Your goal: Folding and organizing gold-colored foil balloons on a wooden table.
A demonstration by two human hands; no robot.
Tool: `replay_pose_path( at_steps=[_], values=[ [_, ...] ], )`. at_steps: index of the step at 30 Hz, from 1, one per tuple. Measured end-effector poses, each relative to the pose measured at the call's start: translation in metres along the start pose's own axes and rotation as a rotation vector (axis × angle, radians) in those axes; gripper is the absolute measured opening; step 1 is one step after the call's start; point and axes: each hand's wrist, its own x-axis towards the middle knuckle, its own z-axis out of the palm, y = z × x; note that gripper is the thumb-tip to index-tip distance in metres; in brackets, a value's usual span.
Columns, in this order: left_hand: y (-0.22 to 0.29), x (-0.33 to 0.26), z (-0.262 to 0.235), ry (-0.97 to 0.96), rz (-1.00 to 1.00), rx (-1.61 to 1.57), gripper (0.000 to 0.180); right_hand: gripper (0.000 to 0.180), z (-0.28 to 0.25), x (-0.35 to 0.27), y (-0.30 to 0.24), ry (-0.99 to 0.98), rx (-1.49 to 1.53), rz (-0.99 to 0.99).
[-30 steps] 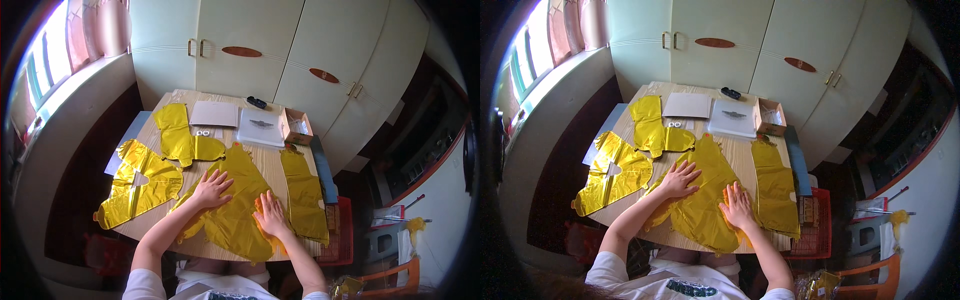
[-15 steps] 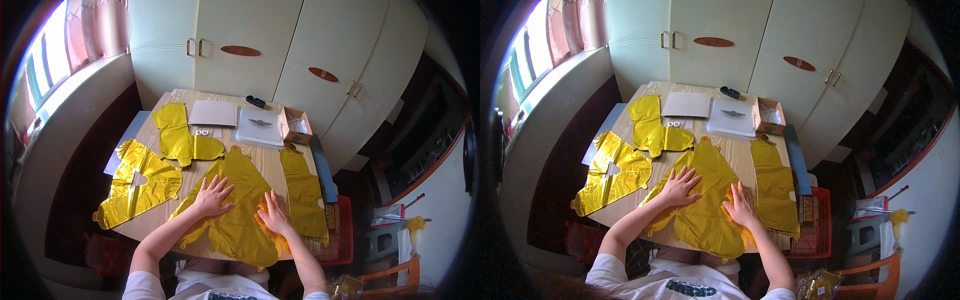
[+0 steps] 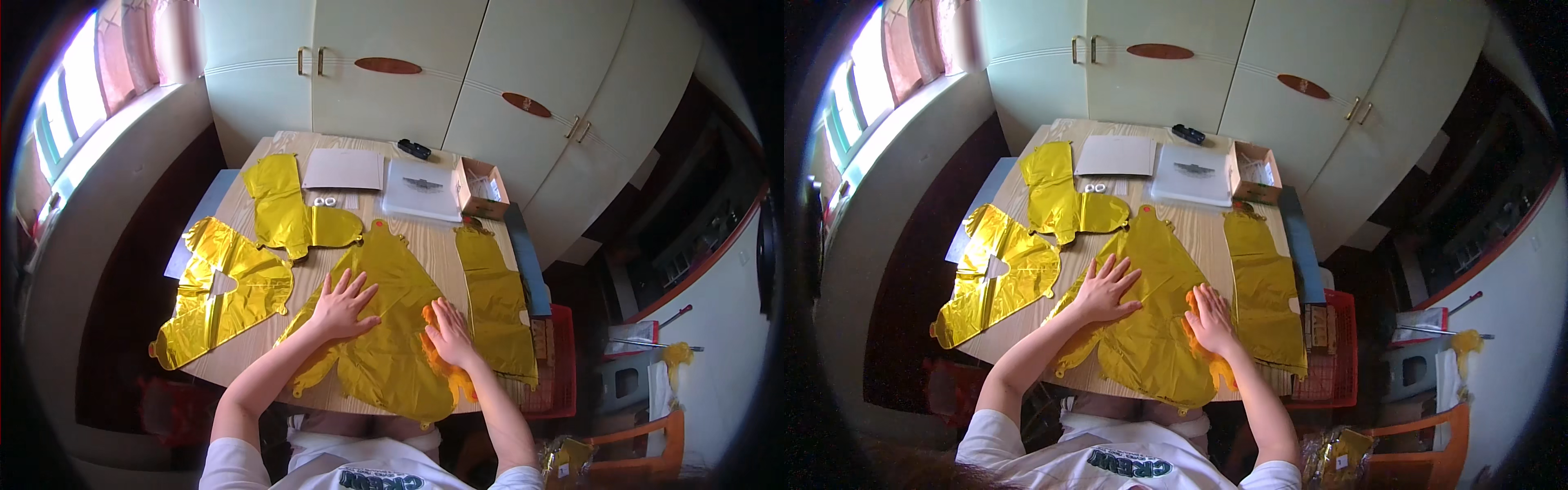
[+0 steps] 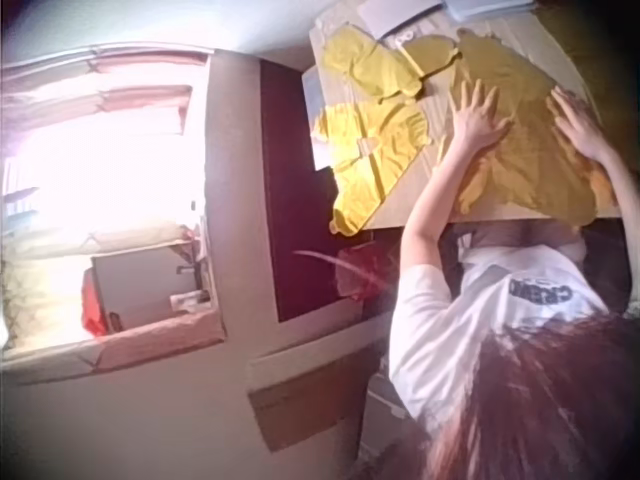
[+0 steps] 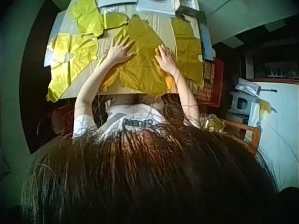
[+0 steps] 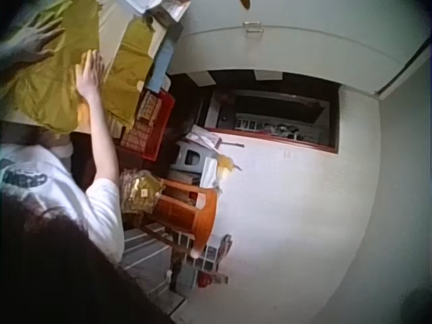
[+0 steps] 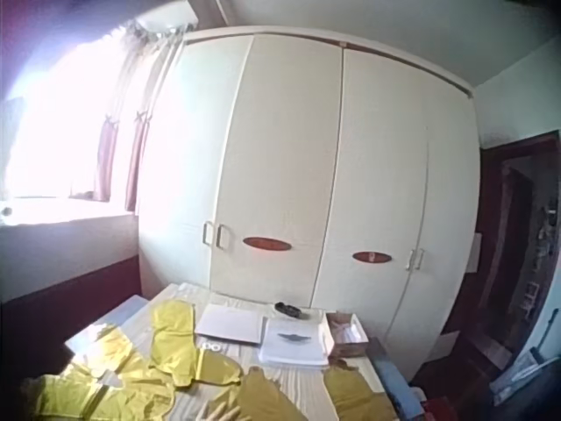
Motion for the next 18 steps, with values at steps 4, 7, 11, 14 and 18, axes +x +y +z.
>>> replay_pose_path(
  at_steps=[4,7,11,14,18],
  values=[
    [0.001,-0.002,-0.006,-0.013,0.002,0.005,0.077,0.060,0.001,0.000,0.004,0.024,0.036,-0.005],
    [-0.003,-0.003,-0.006,0.000,-0.020,-0.056,0.077,0.057,0.001,0.003,0.000,0.081,0.045,-0.052],
    [-0.028,0.006,-0.026,0.074,-0.076,-0.051,0.071,0.054,-0.014,0.021,-0.025,0.075,0.002,-0.129],
    [-0.068,0.010,-0.029,0.142,-0.147,0.057,0.062,0.051,-0.014,0.058,-0.052,0.003,-0.044,-0.193],
    [-0.116,0.015,-0.030,0.200,-0.227,0.122,0.063,0.054,0.016,0.132,-0.067,0.006,-0.077,-0.268]
  ],
)
